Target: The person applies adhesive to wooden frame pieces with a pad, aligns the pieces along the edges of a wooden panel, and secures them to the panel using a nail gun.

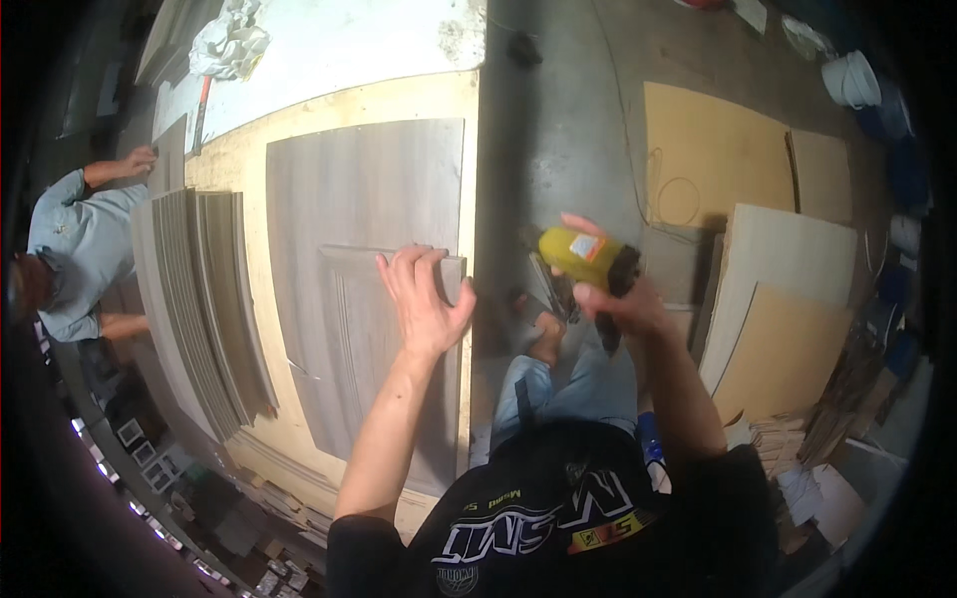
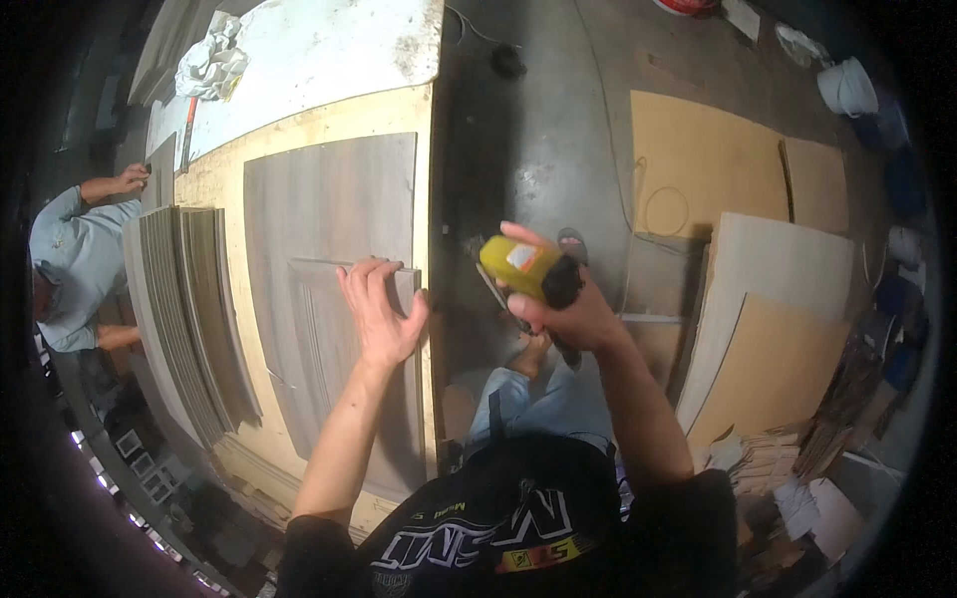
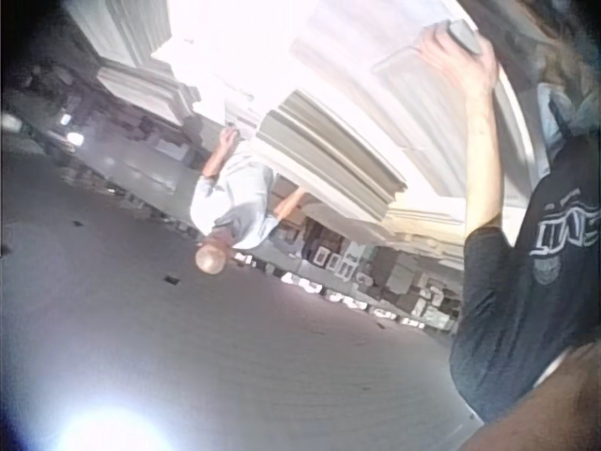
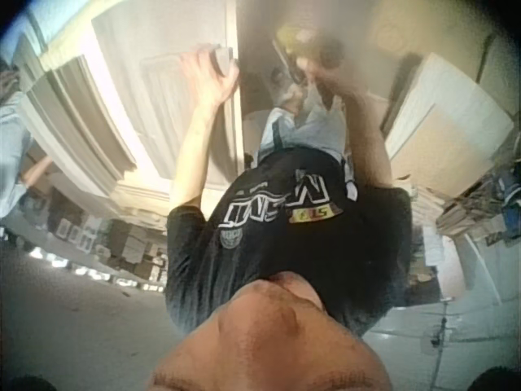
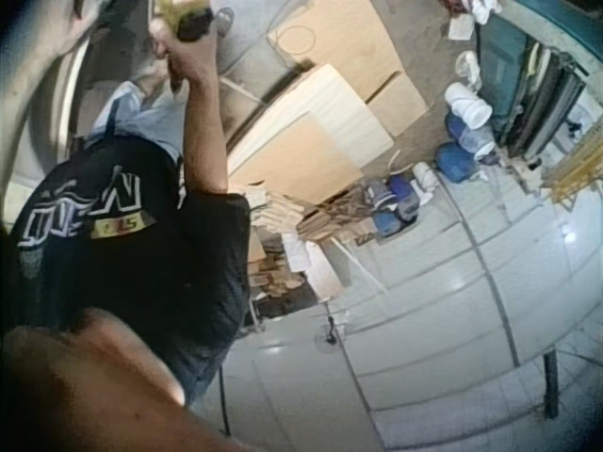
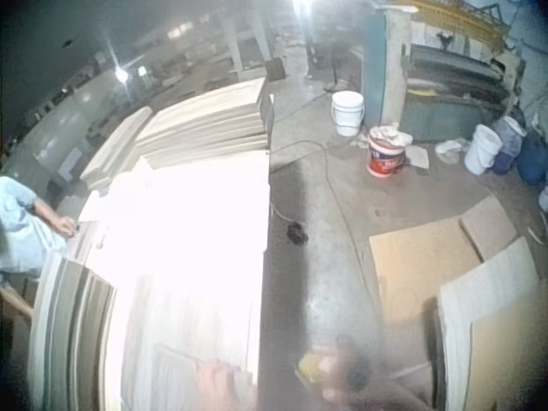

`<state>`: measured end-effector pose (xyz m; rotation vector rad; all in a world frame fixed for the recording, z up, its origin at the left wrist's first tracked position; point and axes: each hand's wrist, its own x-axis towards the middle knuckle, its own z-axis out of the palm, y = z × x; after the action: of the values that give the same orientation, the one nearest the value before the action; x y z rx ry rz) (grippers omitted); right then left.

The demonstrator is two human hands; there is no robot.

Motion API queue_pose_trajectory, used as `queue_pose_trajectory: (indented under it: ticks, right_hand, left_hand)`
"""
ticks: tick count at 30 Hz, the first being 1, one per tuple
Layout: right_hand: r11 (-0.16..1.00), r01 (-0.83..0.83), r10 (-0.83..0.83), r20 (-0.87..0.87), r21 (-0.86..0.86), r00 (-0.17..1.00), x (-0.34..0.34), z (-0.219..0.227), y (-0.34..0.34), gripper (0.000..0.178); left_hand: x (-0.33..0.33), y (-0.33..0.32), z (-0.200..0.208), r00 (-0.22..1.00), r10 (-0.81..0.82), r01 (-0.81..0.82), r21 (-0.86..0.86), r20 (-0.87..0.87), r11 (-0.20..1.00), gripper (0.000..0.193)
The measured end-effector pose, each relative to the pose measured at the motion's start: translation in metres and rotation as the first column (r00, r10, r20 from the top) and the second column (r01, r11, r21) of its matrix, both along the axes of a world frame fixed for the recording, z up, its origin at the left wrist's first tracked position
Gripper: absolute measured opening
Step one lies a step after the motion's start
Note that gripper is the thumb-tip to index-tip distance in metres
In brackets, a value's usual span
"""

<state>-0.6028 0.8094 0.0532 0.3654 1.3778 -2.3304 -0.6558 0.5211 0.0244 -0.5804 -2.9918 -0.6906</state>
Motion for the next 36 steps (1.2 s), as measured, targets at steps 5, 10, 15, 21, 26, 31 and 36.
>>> queue_pose_trajectory:
  ticks: [5, 10, 15, 21, 26, 31, 36]
  right_hand:
    - [0.996, 0.053, -0.049, -0.056, 0.071, 0.997, 0.059, -0.035, -0.039, 0.077]
    - [0.987, 0.106, -0.076, -0.226, 0.124, 0.971, 0.038, -0.011, -0.059, 0.074]
    - [0.833, 0.122, 0.199, -0.499, 0.539, 0.844, -0.066, 0.025, -0.074, 0.079]
    - [0.361, 0.087, 0.547, -0.287, 0.928, 0.786, -0.198, 0.034, -0.146, 0.067]
    - [0.467, 0.51, 0.249, -0.661, 0.722, 0.708, -0.168, 0.005, -0.155, 0.043]
    - [0.641, 0.328, -0.213, -0.249, 0.694, 0.945, -0.03, -0.013, -0.155, 0.033]
    - [0.639, 0.303, -0.295, -0.138, 0.707, 0.945, -0.01, -0.022, -0.181, 0.031]
  left_hand:
    - [0.0, -0.002, -0.003, 1.0, -0.014, 0.014, -0.014, -0.027, 1.0, 0.053]
    - [-0.008, -0.009, 0.011, 0.996, -0.081, 0.08, -0.046, -0.032, 0.996, 0.048]
    - [-0.024, -0.041, 0.027, 0.984, -0.156, 0.156, -0.001, 0.081, 0.988, 0.039]
    - [-0.031, -0.042, 0.04, 0.962, -0.148, 0.155, -0.009, 0.229, 0.988, 0.042]
    - [-0.042, -0.053, 0.045, 0.921, -0.261, 0.264, 0.03, 0.288, 0.964, 0.052]
    - [-0.052, -0.061, 0.054, 0.922, -0.276, 0.29, -0.014, 0.272, 0.957, 0.051]
    - [-0.064, -0.057, 0.049, 0.911, -0.325, 0.347, -0.046, 0.253, 0.937, 0.052]
